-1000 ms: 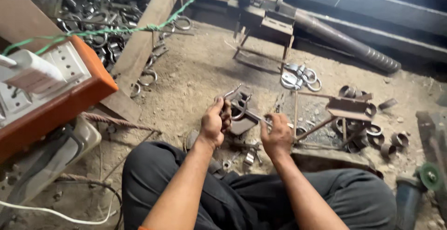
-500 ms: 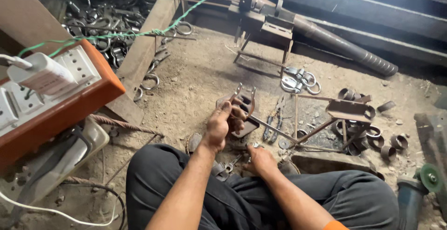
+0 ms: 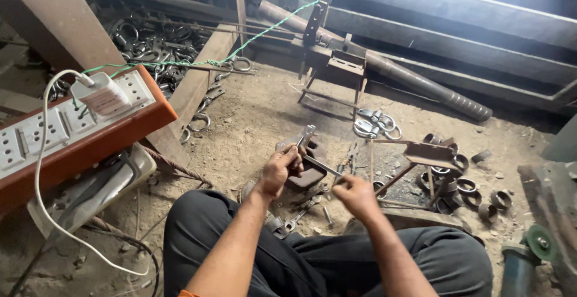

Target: The person sits on the floor and assembles a metal shackle by inserting a pin into a metal ring and a flat plate. They use a hammer to tap the pin into place and a wrench to tighten the assembly.

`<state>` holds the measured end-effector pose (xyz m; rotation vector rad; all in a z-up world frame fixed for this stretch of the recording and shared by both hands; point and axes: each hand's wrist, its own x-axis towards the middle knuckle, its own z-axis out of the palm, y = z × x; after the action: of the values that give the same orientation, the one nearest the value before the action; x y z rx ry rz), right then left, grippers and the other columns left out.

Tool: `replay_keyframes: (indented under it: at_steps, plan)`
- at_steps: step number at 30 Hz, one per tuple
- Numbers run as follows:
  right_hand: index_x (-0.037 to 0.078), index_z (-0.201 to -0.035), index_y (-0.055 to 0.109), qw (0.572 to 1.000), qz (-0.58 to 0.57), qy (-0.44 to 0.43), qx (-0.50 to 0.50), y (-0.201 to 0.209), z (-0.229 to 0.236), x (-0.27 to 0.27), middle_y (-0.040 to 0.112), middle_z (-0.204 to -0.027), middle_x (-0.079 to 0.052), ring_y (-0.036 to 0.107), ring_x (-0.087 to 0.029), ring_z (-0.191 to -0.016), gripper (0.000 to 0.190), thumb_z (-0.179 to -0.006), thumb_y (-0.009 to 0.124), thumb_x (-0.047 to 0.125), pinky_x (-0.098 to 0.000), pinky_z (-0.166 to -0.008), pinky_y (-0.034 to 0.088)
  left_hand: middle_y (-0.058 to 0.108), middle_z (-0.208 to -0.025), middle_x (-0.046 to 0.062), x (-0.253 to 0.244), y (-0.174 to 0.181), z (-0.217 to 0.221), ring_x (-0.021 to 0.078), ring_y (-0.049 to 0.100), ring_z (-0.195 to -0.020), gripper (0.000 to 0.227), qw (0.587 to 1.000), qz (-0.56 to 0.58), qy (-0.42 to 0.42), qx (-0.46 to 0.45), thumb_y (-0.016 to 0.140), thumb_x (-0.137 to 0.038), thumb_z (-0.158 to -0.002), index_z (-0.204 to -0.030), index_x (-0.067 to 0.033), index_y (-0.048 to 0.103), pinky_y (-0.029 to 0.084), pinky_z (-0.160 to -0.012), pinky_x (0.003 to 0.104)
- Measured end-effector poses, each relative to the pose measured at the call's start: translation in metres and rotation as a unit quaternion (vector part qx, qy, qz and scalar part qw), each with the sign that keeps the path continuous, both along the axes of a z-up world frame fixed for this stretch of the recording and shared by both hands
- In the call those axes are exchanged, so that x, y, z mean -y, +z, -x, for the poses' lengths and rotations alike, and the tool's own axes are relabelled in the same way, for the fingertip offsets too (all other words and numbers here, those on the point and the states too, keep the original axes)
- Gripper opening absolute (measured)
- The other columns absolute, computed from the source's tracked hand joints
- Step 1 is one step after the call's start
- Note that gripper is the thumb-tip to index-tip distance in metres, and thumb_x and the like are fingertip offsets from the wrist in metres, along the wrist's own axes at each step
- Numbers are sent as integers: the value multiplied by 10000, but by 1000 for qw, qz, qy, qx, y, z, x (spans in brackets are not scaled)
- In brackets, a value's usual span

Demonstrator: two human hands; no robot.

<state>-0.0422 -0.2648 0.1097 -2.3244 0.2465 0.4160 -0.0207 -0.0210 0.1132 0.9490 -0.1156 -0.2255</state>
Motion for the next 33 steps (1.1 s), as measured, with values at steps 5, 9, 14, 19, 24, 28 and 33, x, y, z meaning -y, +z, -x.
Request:
replay_keyframes:
  at_steps: [5,9,14,19,24,28,33]
  plan:
    - [43,-1017,718,833,-522,3,183,58,15,29,695,-982,-114,629,-168,-796,173,-897,670,157,-305,-721,522,548,-746,-24,-7,12,13,98,537,-696,288,992,-125,-30,12,455,-253,-1103,-1015,-63,652,474,-666,261]
    - [138,-1066,628,571,-787,-155,175,74,31,3,658,-942,-67,685,-202,-900,285,-991,589,410,-372,-815,583,552,-732,-19,0,30,19,97,518,-644,264,984,-174,-37,15,449,-256,-1104,-1040,-76,632,468,-592,266]
    - [150,-1285,516,695,-638,-330,23,73,32,-19,614,-887,-67,621,-168,-777,394,-1001,431,410,-362,-734,575,710,-887,14,-5,44,29,64,583,-690,310,948,-314,-48,39,458,-222,-1074,-1209,-70,691,493,-616,240]
    - [60,-1255,562,863,-475,-169,18,35,22,-8,652,-887,-67,564,-147,-678,370,-999,612,322,-310,-594,519,745,-1012,1,-11,38,31,62,583,-694,294,952,-295,-56,63,502,-176,-1046,-1238,-54,688,512,-647,234]
    - [23,-1269,703,902,-426,16,68,38,30,6,721,-824,-86,626,-135,-688,429,-853,788,89,-254,-579,492,655,-823,17,-16,31,31,66,561,-706,292,930,-351,-64,86,524,-202,-1070,-1206,-42,727,492,-652,241]
    - [64,-1323,661,936,-346,28,67,55,33,4,732,-837,-40,677,-109,-723,436,-899,732,136,-252,-614,570,676,-814,-19,-14,36,33,56,576,-709,284,919,-369,-87,104,529,-223,-1057,-1151,-42,727,496,-646,234]
    - [69,-1291,684,960,-252,116,48,64,39,2,725,-831,-6,637,-69,-706,349,-969,655,201,-238,-573,527,664,-764,14,-10,46,39,90,558,-682,286,907,-397,-113,89,551,-245,-1055,-1107,-52,755,481,-626,271]
